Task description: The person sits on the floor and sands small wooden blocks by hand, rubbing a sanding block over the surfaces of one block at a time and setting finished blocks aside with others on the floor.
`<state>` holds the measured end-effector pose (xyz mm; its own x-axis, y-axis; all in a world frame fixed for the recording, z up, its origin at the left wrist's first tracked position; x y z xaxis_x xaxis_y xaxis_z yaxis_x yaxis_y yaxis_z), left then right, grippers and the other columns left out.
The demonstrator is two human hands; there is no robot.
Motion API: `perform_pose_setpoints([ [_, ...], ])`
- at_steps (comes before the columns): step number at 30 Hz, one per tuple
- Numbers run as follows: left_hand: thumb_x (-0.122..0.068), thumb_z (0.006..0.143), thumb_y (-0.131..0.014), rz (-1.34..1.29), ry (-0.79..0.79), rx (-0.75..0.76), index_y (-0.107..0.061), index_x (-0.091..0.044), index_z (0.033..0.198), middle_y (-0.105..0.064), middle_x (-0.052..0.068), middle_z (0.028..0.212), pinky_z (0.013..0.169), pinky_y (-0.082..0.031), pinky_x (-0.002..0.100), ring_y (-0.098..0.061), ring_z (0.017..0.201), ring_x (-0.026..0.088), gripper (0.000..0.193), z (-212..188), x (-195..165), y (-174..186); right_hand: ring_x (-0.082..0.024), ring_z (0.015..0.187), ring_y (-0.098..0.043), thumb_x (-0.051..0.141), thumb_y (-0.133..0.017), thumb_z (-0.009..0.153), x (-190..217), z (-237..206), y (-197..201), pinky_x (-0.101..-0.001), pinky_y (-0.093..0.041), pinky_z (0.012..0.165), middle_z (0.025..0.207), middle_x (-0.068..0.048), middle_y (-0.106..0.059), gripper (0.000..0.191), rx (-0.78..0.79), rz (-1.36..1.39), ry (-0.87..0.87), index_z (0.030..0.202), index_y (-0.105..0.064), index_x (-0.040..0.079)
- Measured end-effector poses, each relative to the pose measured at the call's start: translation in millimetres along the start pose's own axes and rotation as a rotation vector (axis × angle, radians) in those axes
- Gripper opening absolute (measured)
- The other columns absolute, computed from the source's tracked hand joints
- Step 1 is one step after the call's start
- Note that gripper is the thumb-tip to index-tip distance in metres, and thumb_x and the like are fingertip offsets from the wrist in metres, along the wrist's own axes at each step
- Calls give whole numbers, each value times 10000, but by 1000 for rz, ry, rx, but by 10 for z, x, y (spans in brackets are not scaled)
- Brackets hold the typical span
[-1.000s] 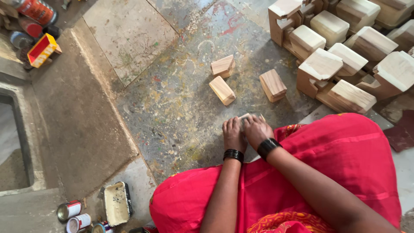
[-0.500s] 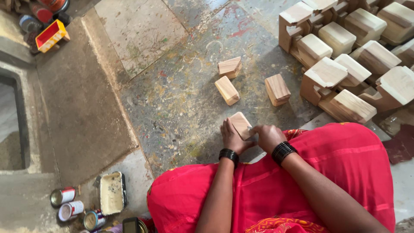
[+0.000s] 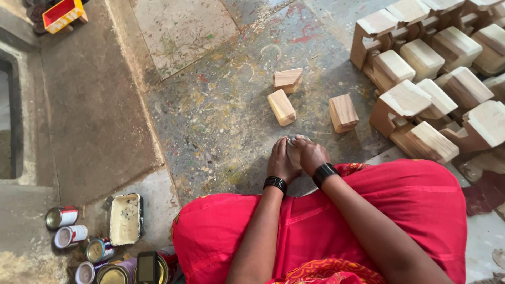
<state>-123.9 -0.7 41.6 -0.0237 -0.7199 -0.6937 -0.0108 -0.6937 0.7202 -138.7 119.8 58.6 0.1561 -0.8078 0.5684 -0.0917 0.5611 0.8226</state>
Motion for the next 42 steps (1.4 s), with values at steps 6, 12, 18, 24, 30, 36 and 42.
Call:
perform_pose_setpoints([
  [6, -250, 547, -981, -67, -31, -14, -361, -58, 1523, -425, 190, 1570, 1203, -370, 428, -408, 1460, 355, 1172, 13, 41, 0, -332, 1004, -731, 79, -554, 913, -106, -326, -124, -471, -585, 884, 1115, -132, -746, 319, 237, -146, -117, 1153, -713, 215],
  [12, -230, 469, -971, 29, -11, 43, -333, -59, 1507, -413, 167, 1567, 1178, -367, 414, -395, 1453, 331, 1230, 41, 51, -35, -376, 956, -714, 38, -575, 862, 78, 115, 82, -496, -570, 814, 1235, -116, -711, 372, -74, 2, 33, 1167, -720, 195],
  [18, -235, 544, -962, -12, -12, 20, -355, -84, 1529, -434, 141, 1581, 1196, -384, 402, -412, 1467, 317, 1167, 25, 27, 14, -301, 1125, -706, 143, -640, 842, 12, -285, -106, -433, -575, 917, 1234, -87, -716, 266, 73, -184, 48, 1099, -691, 195],
  [24, -227, 478, -987, 38, 8, 79, -296, -75, 1520, -392, 161, 1587, 1178, -358, 404, -378, 1465, 329, 1259, 39, 116, -107, -300, 1102, -701, 52, -591, 880, -60, 159, -116, -422, -563, 945, 1298, -72, -700, 366, 6, -108, 1, 1191, -713, 201],
  [30, -381, 582, -957, -66, 171, 93, -124, -127, 1653, -365, 139, 1609, 1204, -339, 483, -350, 1501, 351, 1380, 26, 407, -237, -240, 1257, -640, 105, -562, 922, -50, -235, -239, -397, -531, 1036, 1355, -55, -668, 326, 45, -279, 101, 1207, -692, 195],
  [36, -315, 608, -911, 106, 236, 283, -92, -260, 1639, -269, 18, 1680, 1209, -216, 552, -163, 1569, 305, 1317, -5, 467, -420, -240, 1322, -578, 89, -512, 920, -50, -34, -168, -401, -518, 1021, 1396, -62, -650, 374, 2, -245, 118, 1240, -689, 169],
  [42, -356, 740, -872, 43, 161, 233, -64, -247, 1635, -256, 26, 1666, 1192, -192, 561, -172, 1533, 328, 1210, -22, 401, -275, -262, 1324, -555, 138, -525, 930, 50, -201, -409, -432, -530, 982, 1375, -83, -641, 343, 99, -433, 146, 1246, -659, 131],
])
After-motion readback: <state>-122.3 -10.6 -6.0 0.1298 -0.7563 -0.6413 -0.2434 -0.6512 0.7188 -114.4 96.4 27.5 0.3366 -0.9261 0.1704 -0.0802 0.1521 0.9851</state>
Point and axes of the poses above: each hand's wrist, its own z-axis towards the middle knuckle, its own y-axis out of the back of the hand, x = y × z, the point moved 9 cm from there along z, towards the middle knuckle
